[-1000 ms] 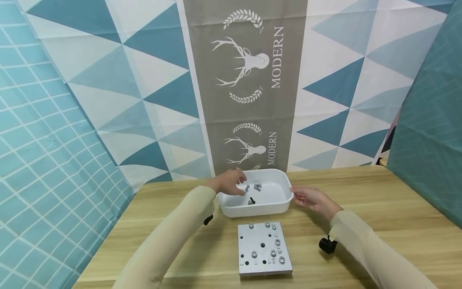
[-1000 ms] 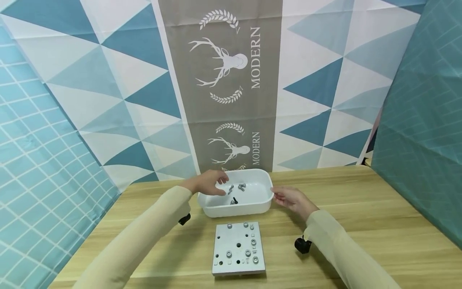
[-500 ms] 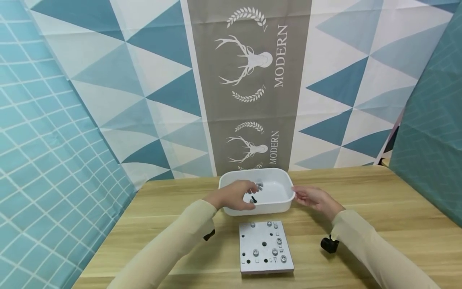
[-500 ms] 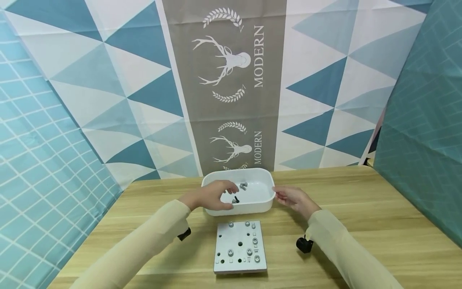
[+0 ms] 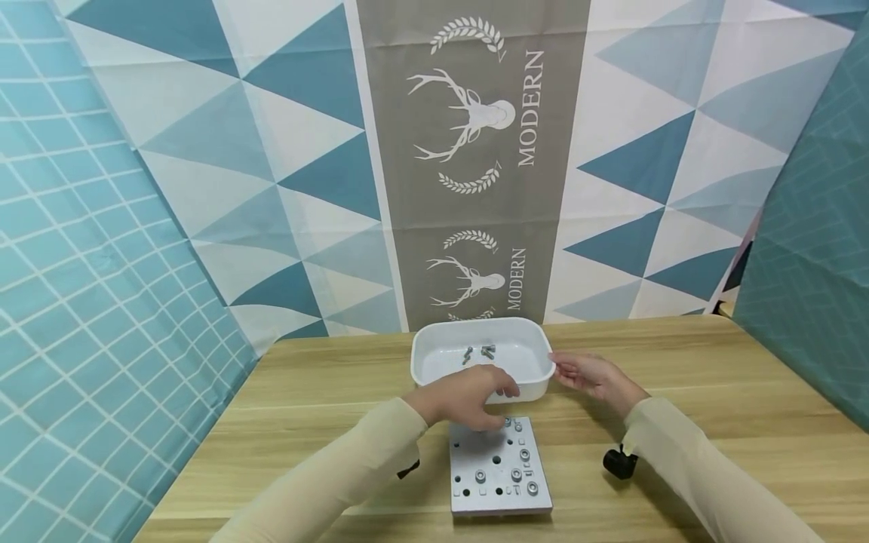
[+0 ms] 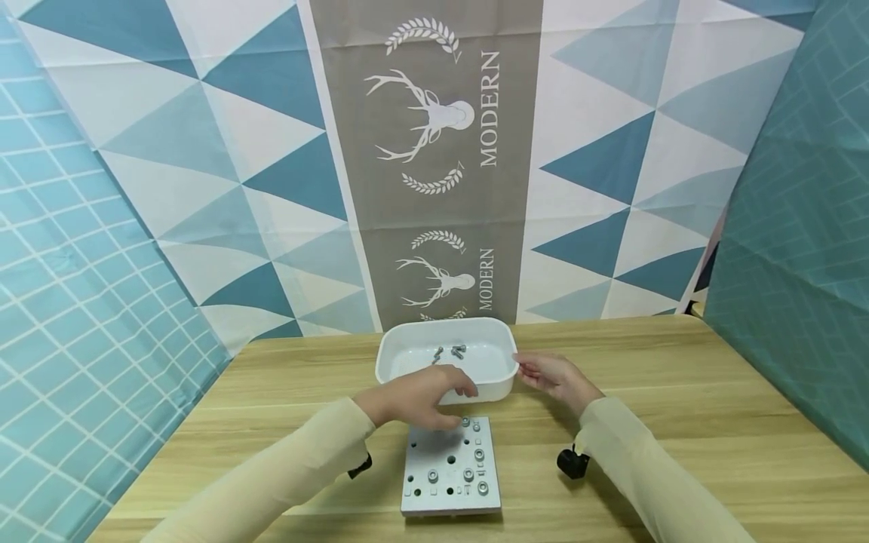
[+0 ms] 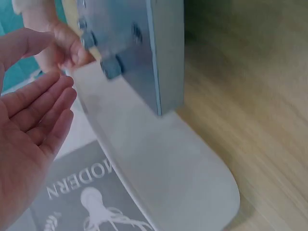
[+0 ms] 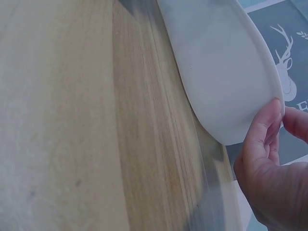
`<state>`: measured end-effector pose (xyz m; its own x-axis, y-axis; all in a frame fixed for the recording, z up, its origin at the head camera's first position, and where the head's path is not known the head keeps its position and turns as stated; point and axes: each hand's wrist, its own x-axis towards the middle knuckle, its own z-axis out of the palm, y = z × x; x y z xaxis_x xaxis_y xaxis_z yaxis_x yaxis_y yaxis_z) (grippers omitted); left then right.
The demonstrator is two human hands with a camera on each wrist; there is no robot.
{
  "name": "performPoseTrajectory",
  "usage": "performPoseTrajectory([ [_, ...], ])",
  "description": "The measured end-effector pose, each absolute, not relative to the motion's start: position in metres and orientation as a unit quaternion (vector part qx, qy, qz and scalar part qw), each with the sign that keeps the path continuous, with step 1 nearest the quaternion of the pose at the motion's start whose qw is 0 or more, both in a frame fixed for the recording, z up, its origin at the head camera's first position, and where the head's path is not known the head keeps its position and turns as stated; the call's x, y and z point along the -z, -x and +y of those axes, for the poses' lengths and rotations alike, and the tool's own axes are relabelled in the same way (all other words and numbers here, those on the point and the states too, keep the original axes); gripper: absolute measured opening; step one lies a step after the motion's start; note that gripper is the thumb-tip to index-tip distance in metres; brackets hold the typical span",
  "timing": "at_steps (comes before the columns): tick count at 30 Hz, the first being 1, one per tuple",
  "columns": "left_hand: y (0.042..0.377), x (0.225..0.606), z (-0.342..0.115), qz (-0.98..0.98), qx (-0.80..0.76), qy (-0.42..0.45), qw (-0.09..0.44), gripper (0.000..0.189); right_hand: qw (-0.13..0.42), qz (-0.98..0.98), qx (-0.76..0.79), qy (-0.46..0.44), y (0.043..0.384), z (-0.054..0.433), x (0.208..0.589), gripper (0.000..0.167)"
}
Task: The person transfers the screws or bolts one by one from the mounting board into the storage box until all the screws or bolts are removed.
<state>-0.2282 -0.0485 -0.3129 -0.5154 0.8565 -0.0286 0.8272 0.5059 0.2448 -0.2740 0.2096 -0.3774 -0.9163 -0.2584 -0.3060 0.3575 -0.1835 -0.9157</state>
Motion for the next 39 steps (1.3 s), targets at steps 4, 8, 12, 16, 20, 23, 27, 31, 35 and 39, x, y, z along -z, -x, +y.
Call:
performPoseTrajectory([
  [4,0.222,0.316,-0.039,0.850,-0.075,-0.516,0.076,0.038,0.199,0.602,0.773,-0.041,0.273,0.210,0.378,0.020],
  [8,0.219,0.320,-0.033,0.841,-0.051,-0.533,0.074,0.032,0.202,0.597,0.776,-0.037,0.273,0.210,0.378,0.020],
  [12,0.220,0.323,-0.030,0.833,-0.041,-0.549,0.060,0.025,0.203,0.599,0.774,-0.037,0.273,0.210,0.377,0.020],
  [16,0.222,0.325,-0.028,0.825,-0.022,-0.563,0.036,0.017,0.202,0.601,0.773,-0.042,0.275,0.211,0.376,0.020],
  [20,0.221,0.324,-0.026,0.824,0.009,-0.566,0.018,0.011,0.202,0.599,0.774,-0.043,0.276,0.211,0.376,0.021],
  [23,0.220,0.322,-0.024,0.829,0.020,-0.558,0.021,0.009,0.204,0.600,0.773,-0.037,0.276,0.211,0.376,0.022],
  [27,0.220,0.322,-0.021,0.831,0.022,-0.554,0.035,0.009,0.204,0.604,0.770,-0.033,0.276,0.212,0.376,0.022],
  [31,0.220,0.323,-0.019,0.834,0.016,-0.549,0.053,0.008,0.205,0.604,0.769,-0.033,0.274,0.211,0.377,0.022],
  [35,0.221,0.324,-0.020,0.834,0.008,-0.548,0.062,0.007,0.205,0.603,0.770,-0.033,0.273,0.211,0.378,0.021],
  [39,0.222,0.326,-0.021,0.836,-0.004,-0.545,0.068,0.006,0.206,0.601,0.772,-0.029,0.273,0.210,0.378,0.020],
])
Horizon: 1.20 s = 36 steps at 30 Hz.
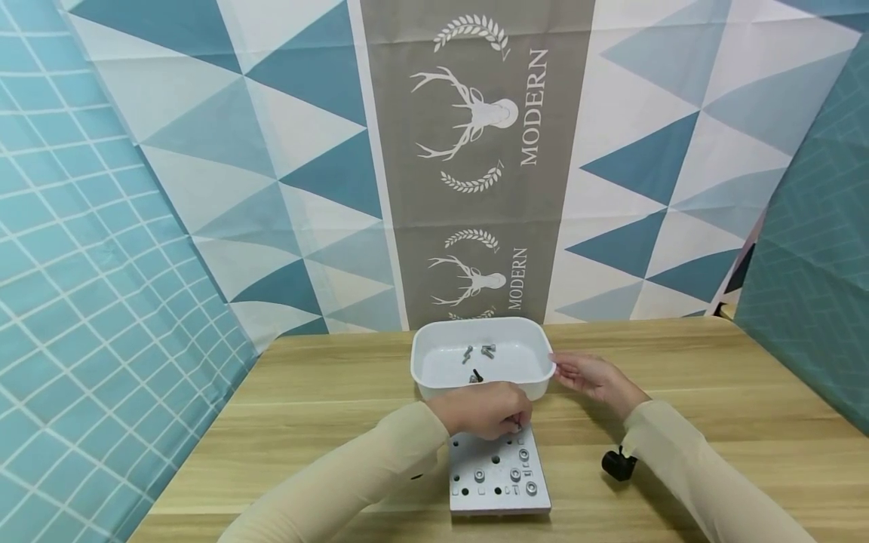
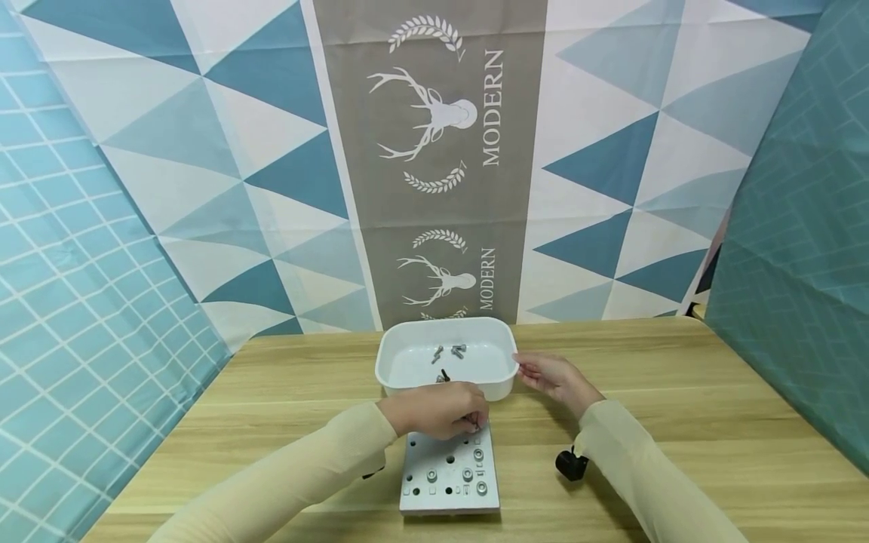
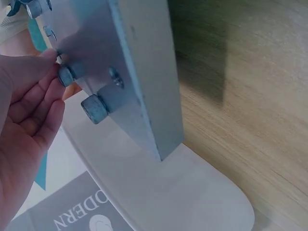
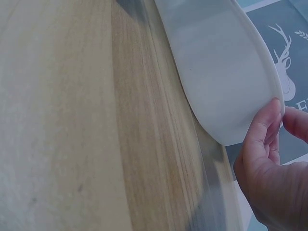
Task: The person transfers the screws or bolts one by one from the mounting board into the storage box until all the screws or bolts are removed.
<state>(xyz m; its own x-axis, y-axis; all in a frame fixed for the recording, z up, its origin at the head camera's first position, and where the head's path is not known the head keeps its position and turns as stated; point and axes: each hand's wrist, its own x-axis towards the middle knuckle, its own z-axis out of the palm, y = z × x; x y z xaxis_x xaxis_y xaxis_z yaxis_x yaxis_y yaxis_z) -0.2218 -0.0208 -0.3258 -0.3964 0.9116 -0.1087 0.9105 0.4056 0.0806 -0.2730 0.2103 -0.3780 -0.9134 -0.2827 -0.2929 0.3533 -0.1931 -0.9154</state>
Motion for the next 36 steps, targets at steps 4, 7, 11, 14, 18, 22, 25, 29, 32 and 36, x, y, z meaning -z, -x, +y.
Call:
performPoseTrajectory([
  [4,0.2241,0.3278,-0.0216,0.839,-0.022,-0.538,0.083,0.007,0.206,0.601,0.772,-0.025,0.2729,0.2098,0.3782,0.022],
  [7,0.2256,0.3282,-0.0219,0.837,-0.024,-0.539,0.086,0.008,0.209,0.600,0.772,-0.018,0.2731,0.2095,0.3778,0.023],
  [11,0.2258,0.3275,-0.0225,0.832,-0.012,-0.550,0.074,0.009,0.212,0.594,0.776,-0.010,0.2739,0.2088,0.3777,0.024],
  [14,0.2253,0.3268,-0.0230,0.829,-0.005,-0.556,0.063,0.009,0.212,0.590,0.779,-0.009,0.2744,0.2084,0.3785,0.025],
  [18,0.2249,0.3267,-0.0237,0.825,0.000,-0.562,0.050,0.009,0.213,0.588,0.780,-0.008,0.2742,0.2079,0.3790,0.025],
  [22,0.2263,0.3281,-0.0241,0.819,-0.006,-0.573,0.042,0.009,0.214,0.594,0.775,-0.009,0.2732,0.2093,0.3792,0.023],
  [25,0.2278,0.3290,-0.0239,0.813,-0.016,-0.581,0.041,0.009,0.211,0.600,0.771,-0.014,0.2725,0.2116,0.3792,0.021],
  [29,0.2286,0.3275,-0.0241,0.811,-0.027,-0.583,0.044,0.008,0.212,0.598,0.773,-0.014,0.2728,0.2130,0.3796,0.020],
  [32,0.2288,0.3253,-0.0241,0.813,-0.029,-0.579,0.049,0.008,0.216,0.596,0.773,-0.008,0.2734,0.2122,0.3795,0.021],
  [36,0.2297,0.3234,-0.0242,0.816,-0.032,-0.575,0.055,0.008,0.216,0.599,0.771,-0.005,0.2739,0.2109,0.3793,0.023],
])
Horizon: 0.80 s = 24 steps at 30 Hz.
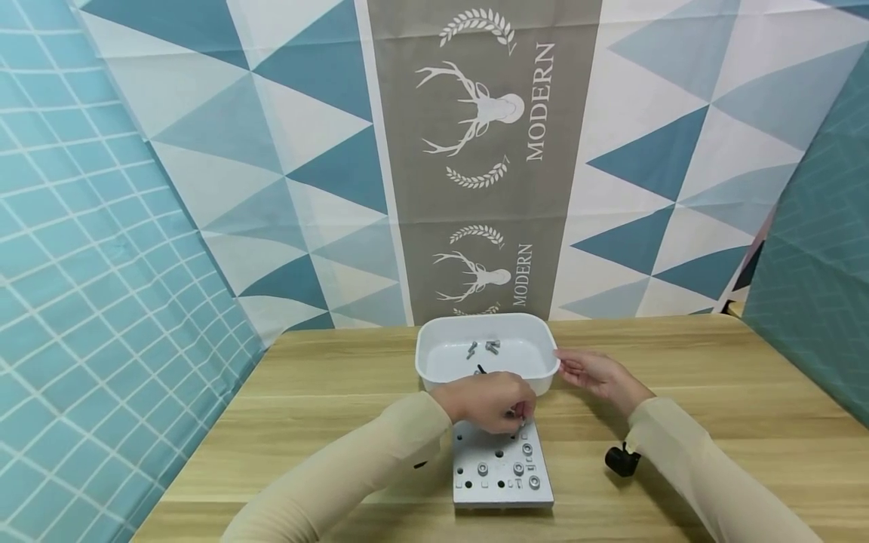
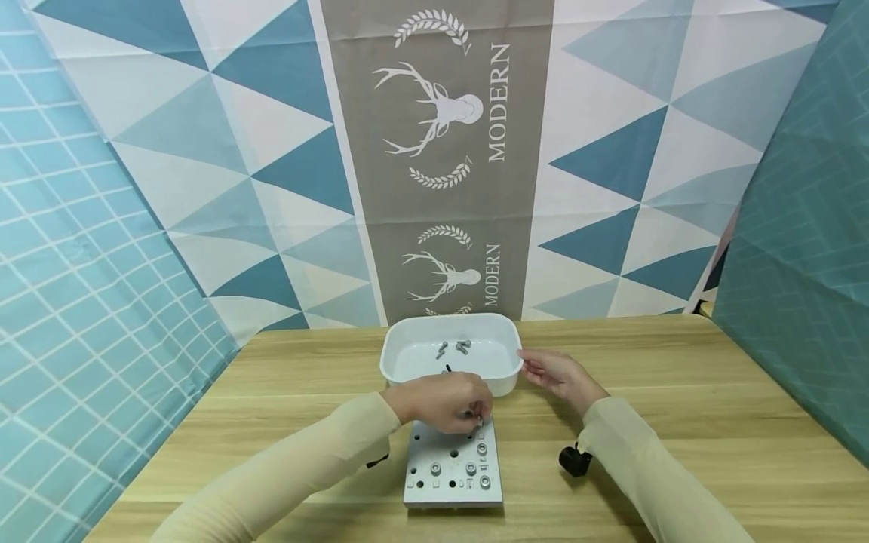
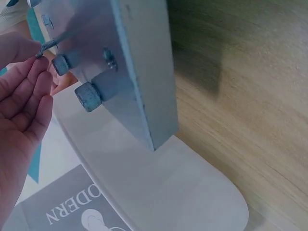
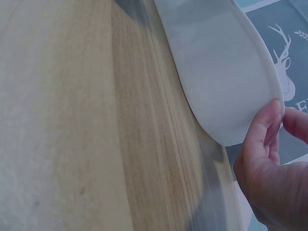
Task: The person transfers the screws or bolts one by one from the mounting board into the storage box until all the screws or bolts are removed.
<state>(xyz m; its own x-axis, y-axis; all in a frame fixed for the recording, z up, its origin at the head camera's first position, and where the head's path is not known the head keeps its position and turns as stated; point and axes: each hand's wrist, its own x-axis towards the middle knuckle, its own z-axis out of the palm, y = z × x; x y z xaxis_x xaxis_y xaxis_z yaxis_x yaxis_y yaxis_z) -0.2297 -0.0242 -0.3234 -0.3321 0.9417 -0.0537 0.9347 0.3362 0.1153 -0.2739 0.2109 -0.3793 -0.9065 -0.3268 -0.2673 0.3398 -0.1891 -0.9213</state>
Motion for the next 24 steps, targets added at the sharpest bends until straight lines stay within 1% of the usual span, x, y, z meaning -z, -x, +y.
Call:
performPoseTrajectory([
  [9,0.232,0.322,-0.027,0.818,-0.040,-0.571,0.052,0.007,0.217,0.603,0.768,-0.015,0.274,0.211,0.379,0.019],
  [17,0.232,0.313,-0.029,0.824,-0.059,-0.560,0.071,0.010,0.218,0.594,0.774,-0.015,0.274,0.211,0.379,0.021],
  [22,0.234,0.310,-0.031,0.827,-0.063,-0.553,0.075,0.012,0.212,0.600,0.771,-0.026,0.275,0.211,0.380,0.019],
  [24,0.234,0.309,-0.032,0.829,-0.067,-0.550,0.078,0.012,0.213,0.602,0.770,-0.017,0.274,0.212,0.381,0.020],
])
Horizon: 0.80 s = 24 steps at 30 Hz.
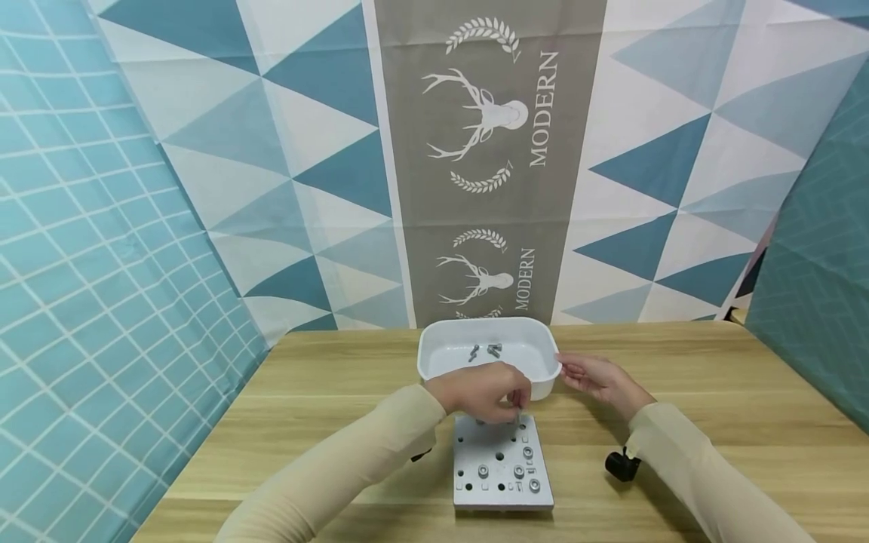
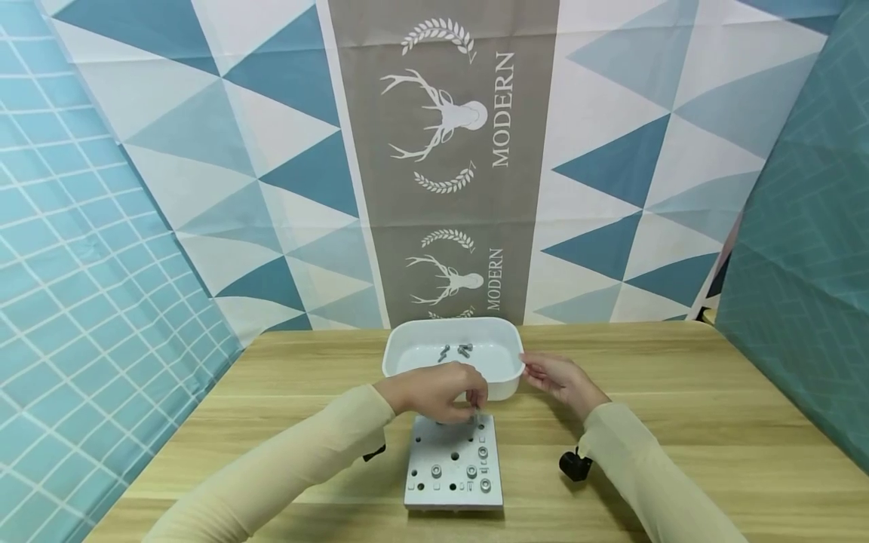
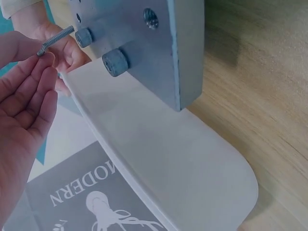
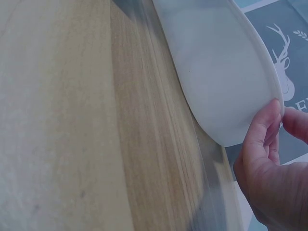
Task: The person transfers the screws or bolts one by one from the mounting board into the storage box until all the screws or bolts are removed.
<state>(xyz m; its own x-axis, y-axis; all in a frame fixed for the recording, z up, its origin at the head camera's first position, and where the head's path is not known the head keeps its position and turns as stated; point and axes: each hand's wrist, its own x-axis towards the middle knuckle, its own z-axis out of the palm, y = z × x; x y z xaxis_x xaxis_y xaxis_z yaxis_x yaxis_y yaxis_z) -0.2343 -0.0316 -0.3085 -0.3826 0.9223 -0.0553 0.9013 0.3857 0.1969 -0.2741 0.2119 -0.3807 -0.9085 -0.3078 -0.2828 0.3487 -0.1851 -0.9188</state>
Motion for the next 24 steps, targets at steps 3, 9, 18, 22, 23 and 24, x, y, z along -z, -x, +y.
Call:
performPoseTrajectory([
  [3,0.234,0.308,-0.033,0.830,-0.075,-0.546,0.083,0.013,0.216,0.601,0.770,-0.007,0.273,0.212,0.381,0.021],
  [9,0.235,0.305,-0.036,0.833,-0.092,-0.539,0.089,0.013,0.213,0.604,0.768,-0.013,0.272,0.211,0.379,0.019],
  [18,0.238,0.300,-0.040,0.836,-0.114,-0.530,0.089,0.014,0.206,0.603,0.770,-0.026,0.271,0.211,0.378,0.021],
  [22,0.239,0.300,-0.042,0.840,-0.125,-0.519,0.091,0.013,0.208,0.603,0.770,-0.024,0.272,0.210,0.379,0.024],
  [23,0.239,0.299,-0.042,0.841,-0.129,-0.518,0.091,0.012,0.209,0.602,0.770,-0.023,0.272,0.210,0.379,0.024],
  [24,0.239,0.299,-0.043,0.841,-0.130,-0.518,0.089,0.011,0.209,0.602,0.770,-0.024,0.272,0.210,0.379,0.025],
])
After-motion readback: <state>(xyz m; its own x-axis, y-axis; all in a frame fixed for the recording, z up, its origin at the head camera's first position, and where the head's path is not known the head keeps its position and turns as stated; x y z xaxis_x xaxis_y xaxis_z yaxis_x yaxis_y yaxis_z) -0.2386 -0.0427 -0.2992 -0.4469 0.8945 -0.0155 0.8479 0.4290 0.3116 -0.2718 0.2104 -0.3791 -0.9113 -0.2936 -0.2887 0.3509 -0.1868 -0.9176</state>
